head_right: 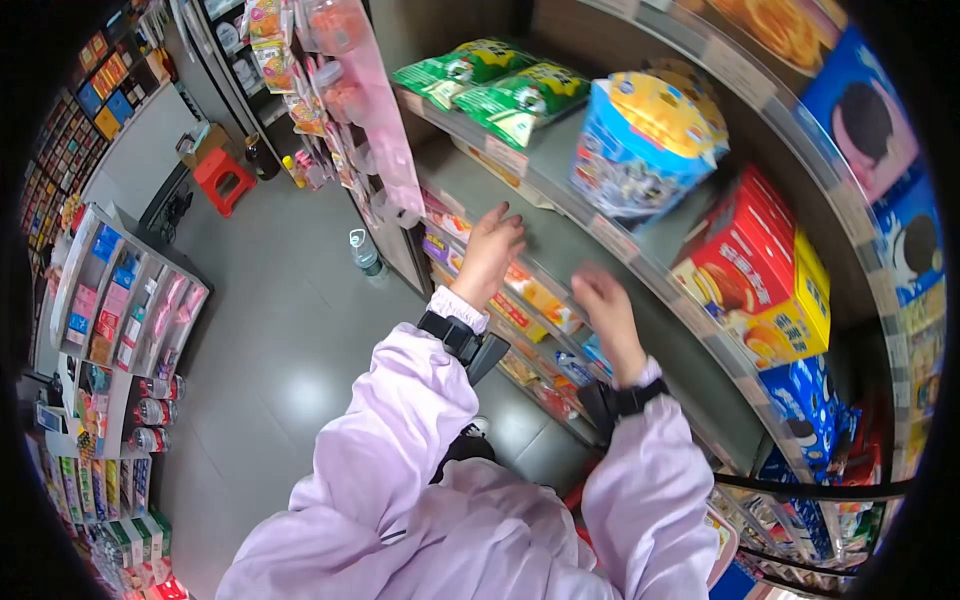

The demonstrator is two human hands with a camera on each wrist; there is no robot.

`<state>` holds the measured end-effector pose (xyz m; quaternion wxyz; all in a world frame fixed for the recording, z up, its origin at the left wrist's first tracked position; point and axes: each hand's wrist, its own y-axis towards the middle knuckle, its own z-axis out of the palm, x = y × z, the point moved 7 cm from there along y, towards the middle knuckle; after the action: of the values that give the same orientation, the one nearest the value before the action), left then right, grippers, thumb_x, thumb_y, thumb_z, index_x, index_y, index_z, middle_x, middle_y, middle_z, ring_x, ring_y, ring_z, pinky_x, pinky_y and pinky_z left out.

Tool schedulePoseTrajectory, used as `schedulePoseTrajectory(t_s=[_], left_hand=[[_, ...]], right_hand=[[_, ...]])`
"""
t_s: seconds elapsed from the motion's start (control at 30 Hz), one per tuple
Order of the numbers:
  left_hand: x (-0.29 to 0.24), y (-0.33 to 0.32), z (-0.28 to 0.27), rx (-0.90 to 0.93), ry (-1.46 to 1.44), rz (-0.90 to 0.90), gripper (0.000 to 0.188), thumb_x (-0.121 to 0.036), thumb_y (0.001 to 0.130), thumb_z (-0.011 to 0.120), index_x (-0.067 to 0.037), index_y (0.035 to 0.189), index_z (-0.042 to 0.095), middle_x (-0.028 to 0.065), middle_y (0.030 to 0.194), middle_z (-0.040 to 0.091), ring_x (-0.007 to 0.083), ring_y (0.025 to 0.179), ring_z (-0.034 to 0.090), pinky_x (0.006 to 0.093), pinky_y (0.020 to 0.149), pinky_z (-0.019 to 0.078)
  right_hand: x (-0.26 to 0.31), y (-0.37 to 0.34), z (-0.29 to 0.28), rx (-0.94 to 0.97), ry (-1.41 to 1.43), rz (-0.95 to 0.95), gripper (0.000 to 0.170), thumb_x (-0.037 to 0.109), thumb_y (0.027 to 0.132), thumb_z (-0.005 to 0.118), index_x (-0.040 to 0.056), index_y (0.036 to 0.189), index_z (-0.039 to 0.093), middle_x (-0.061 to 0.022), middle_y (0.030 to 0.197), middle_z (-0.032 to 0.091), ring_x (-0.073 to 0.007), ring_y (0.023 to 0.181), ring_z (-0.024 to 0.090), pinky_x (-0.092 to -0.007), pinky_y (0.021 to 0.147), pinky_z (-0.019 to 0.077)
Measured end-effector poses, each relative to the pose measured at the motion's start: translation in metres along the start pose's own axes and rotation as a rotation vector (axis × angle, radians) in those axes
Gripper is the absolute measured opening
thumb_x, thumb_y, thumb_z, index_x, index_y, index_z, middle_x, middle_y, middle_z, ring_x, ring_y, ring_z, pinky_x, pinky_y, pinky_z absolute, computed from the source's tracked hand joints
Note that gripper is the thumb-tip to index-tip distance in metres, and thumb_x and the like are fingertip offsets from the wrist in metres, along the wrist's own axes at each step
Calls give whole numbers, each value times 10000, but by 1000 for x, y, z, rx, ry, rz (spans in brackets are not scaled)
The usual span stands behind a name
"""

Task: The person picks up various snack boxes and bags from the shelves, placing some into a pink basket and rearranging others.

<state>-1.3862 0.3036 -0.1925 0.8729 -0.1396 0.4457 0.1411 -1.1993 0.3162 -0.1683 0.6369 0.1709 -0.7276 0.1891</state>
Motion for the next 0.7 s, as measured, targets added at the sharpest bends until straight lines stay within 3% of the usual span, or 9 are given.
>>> schedulePoseTrajectory(t_s=[0.13, 0.27, 0.4, 0.53, 0.7], left_hand=[[-15, 15, -19, -18, -7, -15, 605, -76, 802, 504, -1, 1336, 230, 188, 1263, 391, 195, 1019, 485, 312, 835, 415], [-8, 4, -28, 26, 21, -32, 567, -73, 788, 511, -3, 1308, 296, 151, 1192, 462, 165, 915, 525, 277, 752, 449], [4, 3, -38, 66, 71, -62, 523, -55, 788, 486, 7, 1283, 330, 148, 1171, 466, 168, 885, 540, 259, 742, 458], [-5, 1, -46, 63, -40, -92, 477, -56, 800, 472, 13, 1255, 348, 141, 1127, 479, 193, 896, 557, 277, 751, 467], [-10, -4, -59, 24, -202, -117, 384, -83, 827, 470, 12, 1189, 385, 139, 1070, 491, 227, 907, 570, 327, 770, 486]], right_hand=[[-24, 87, 14, -126, 218, 207, 416, 262, 836, 572, -19, 1123, 466, -141, 1054, 540, -207, 982, 525, -292, 861, 420], [-48, 130, 16, -113, 266, 282, 410, 314, 854, 539, 6, 1106, 439, -164, 1038, 546, -226, 972, 536, -323, 853, 445], [-59, 148, 10, -119, 254, 302, 398, 272, 833, 579, 14, 1109, 453, -157, 989, 552, -234, 932, 550, -335, 825, 461], [-55, 143, 7, -98, 407, 204, 325, 155, 853, 534, 4, 1123, 434, -159, 1071, 504, -268, 984, 513, -363, 888, 431], [-2, 70, 21, -116, 790, 64, 270, 54, 866, 464, -21, 1122, 422, -155, 1182, 420, -319, 1071, 445, -412, 975, 361]])
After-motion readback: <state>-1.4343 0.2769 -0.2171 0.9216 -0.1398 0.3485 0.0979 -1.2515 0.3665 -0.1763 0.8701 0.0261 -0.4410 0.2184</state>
